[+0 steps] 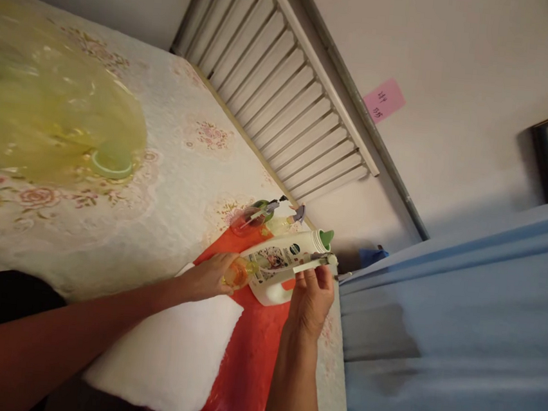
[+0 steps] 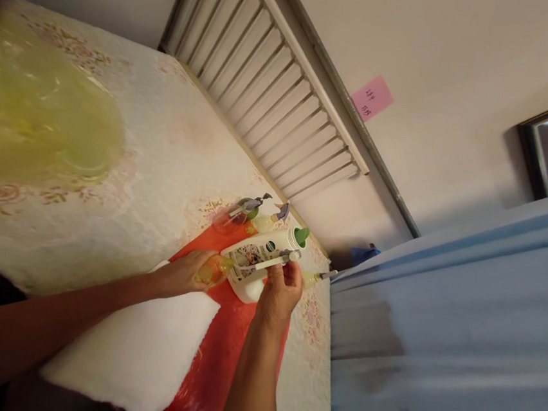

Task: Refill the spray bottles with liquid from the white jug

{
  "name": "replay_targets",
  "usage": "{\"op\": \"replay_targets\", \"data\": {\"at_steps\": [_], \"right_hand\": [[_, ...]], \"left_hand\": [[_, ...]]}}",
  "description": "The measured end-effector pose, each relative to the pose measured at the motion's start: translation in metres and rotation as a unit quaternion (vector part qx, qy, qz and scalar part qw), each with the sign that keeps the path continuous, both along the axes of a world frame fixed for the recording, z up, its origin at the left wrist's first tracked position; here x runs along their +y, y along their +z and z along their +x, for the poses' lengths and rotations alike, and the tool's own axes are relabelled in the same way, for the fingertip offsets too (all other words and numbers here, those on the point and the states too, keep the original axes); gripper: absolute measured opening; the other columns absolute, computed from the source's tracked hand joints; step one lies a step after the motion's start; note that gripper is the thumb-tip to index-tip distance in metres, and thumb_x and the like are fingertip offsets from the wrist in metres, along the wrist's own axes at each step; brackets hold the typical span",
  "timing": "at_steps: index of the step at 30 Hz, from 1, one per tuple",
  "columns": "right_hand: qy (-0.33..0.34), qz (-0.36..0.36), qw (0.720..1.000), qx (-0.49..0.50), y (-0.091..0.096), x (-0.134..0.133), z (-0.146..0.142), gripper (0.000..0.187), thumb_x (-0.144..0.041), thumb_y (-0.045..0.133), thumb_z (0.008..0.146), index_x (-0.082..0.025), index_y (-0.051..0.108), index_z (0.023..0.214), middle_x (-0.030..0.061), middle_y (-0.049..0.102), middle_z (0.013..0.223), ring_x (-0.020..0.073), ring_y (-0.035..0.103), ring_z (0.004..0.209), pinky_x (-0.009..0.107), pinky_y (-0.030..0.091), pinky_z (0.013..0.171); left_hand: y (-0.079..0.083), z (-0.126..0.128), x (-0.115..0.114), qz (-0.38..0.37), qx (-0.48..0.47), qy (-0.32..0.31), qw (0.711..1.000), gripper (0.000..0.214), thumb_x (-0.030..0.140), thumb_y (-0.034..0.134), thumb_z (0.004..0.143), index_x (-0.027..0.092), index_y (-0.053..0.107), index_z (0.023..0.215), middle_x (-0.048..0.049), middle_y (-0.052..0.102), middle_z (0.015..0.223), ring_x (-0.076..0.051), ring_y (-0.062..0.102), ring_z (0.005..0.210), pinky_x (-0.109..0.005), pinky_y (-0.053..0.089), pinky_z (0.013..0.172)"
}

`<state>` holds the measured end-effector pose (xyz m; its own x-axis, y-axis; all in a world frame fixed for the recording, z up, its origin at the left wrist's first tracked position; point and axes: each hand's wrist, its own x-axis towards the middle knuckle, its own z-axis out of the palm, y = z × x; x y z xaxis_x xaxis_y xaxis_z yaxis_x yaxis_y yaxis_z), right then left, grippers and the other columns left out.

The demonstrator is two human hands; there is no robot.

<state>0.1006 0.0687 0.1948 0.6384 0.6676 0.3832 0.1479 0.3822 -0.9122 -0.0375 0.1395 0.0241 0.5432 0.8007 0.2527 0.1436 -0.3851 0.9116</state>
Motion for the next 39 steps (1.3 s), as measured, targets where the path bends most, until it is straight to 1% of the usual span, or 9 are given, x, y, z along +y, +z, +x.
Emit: {"op": "replay_targets", "data": {"at_steps": [4, 8, 11, 15, 20, 23, 27, 32, 39], "right_hand": [[0.012, 0.008, 1.0, -0.016, 0.008, -0.003, -0.003, 0.027, -0.023, 0.076, 0.069, -0.018, 0.068, 0.094, 0.0005, 0.069, 0.091, 0.0148, 0.066, 0.088, 0.031, 0.052, 0.085], [0.014, 0.008, 1.0, -0.024, 0.018, -0.005, -0.006, 0.027, -0.021, 0.078, 0.069, -0.019, 0.069, 0.094, 0.0006, 0.07, 0.09, 0.0139, 0.065, 0.084, 0.03, 0.052, 0.082], [0.024, 0.009, 1.0, -0.008, 0.017, -0.003, -0.008, 0.024, -0.021, 0.079, 0.068, -0.019, 0.07, 0.09, -0.0006, 0.069, 0.086, 0.0127, 0.065, 0.081, 0.027, 0.051, 0.079], [0.03, 0.003, 1.0, 0.005, 0.001, 0.005, -0.006, 0.023, -0.021, 0.079, 0.066, -0.02, 0.07, 0.087, -0.0022, 0.067, 0.084, 0.0121, 0.063, 0.079, 0.028, 0.051, 0.078], [-0.017, -0.06, 0.997, -0.037, -0.037, 0.016, 0.003, 0.034, -0.03, 0.076, 0.068, -0.018, 0.069, 0.099, -0.0012, 0.067, 0.083, 0.0147, 0.062, 0.074, 0.033, 0.051, 0.076], [-0.029, -0.106, 0.991, -0.07, -0.062, 0.019, 0.006, 0.04, -0.033, 0.073, 0.07, -0.018, 0.068, 0.107, 0.0019, 0.069, 0.091, 0.0169, 0.062, 0.081, 0.033, 0.051, 0.078], [-0.005, -0.138, 0.989, -0.055, -0.086, 0.02, 0.002, 0.042, -0.032, 0.073, 0.066, -0.019, 0.068, 0.106, 0.0044, 0.071, 0.098, 0.0196, 0.063, 0.09, 0.032, 0.051, 0.08], [0.01, -0.156, 0.987, -0.028, -0.098, 0.02, -0.004, 0.046, -0.033, 0.076, 0.064, -0.015, 0.069, 0.106, 0.0069, 0.072, 0.1, 0.0209, 0.064, 0.093, 0.033, 0.05, 0.083], [0.027, -0.171, 0.983, -0.055, -0.1, 0.016, -0.005, 0.043, -0.032, 0.075, 0.066, -0.016, 0.07, 0.105, 0.0054, 0.072, 0.101, 0.0185, 0.064, 0.088, 0.033, 0.05, 0.084]], "left_hand": [[-0.003, -0.001, 0.0, -0.025, 0.001, -0.003, 1.0, 0.067, 0.028, 0.076, 0.062, 0.033, 0.049, 0.124, -0.0058, 0.058, 0.129, -0.037, 0.05, 0.127, -0.049, 0.045, 0.105], [-0.003, -0.002, 0.0, -0.026, -0.017, -0.014, 0.999, 0.067, 0.032, 0.075, 0.067, 0.027, 0.048, 0.128, -0.0087, 0.056, 0.132, -0.039, 0.048, 0.128, -0.05, 0.041, 0.106], [-0.002, -0.002, 0.0, -0.03, -0.02, -0.014, 0.999, 0.066, 0.027, 0.074, 0.066, 0.024, 0.049, 0.127, -0.0091, 0.057, 0.129, -0.039, 0.05, 0.125, -0.049, 0.043, 0.103], [-0.001, -0.001, 0.0, -0.043, -0.019, -0.012, 0.999, 0.067, 0.023, 0.075, 0.063, 0.027, 0.051, 0.125, -0.0082, 0.057, 0.13, -0.038, 0.05, 0.126, -0.049, 0.043, 0.104], [-0.002, -0.001, -0.001, -0.03, 0.0, -0.002, 1.0, 0.069, 0.022, 0.073, 0.066, 0.024, 0.048, 0.131, -0.0098, 0.055, 0.134, -0.035, 0.048, 0.13, -0.046, 0.04, 0.108], [-0.003, 0.0, -0.002, -0.02, 0.001, -0.002, 1.0, 0.071, 0.019, 0.071, 0.066, 0.021, 0.046, 0.132, -0.01, 0.056, 0.132, -0.032, 0.05, 0.127, -0.043, 0.042, 0.107], [-0.004, 0.0, -0.002, -0.01, -0.004, 0.002, 1.0, 0.073, 0.018, 0.071, 0.065, 0.02, 0.044, 0.133, -0.0107, 0.056, 0.13, -0.032, 0.051, 0.125, -0.044, 0.042, 0.106], [-0.007, -0.001, -0.002, -0.004, -0.017, -0.004, 1.0, 0.073, 0.021, 0.073, 0.066, 0.02, 0.045, 0.134, -0.011, 0.055, 0.131, -0.033, 0.05, 0.125, -0.044, 0.04, 0.106], [-0.007, -0.001, -0.001, -0.002, -0.015, -0.007, 1.0, 0.069, 0.022, 0.072, 0.066, 0.019, 0.048, 0.131, -0.0098, 0.059, 0.124, -0.033, 0.053, 0.12, -0.041, 0.044, 0.1]]}}
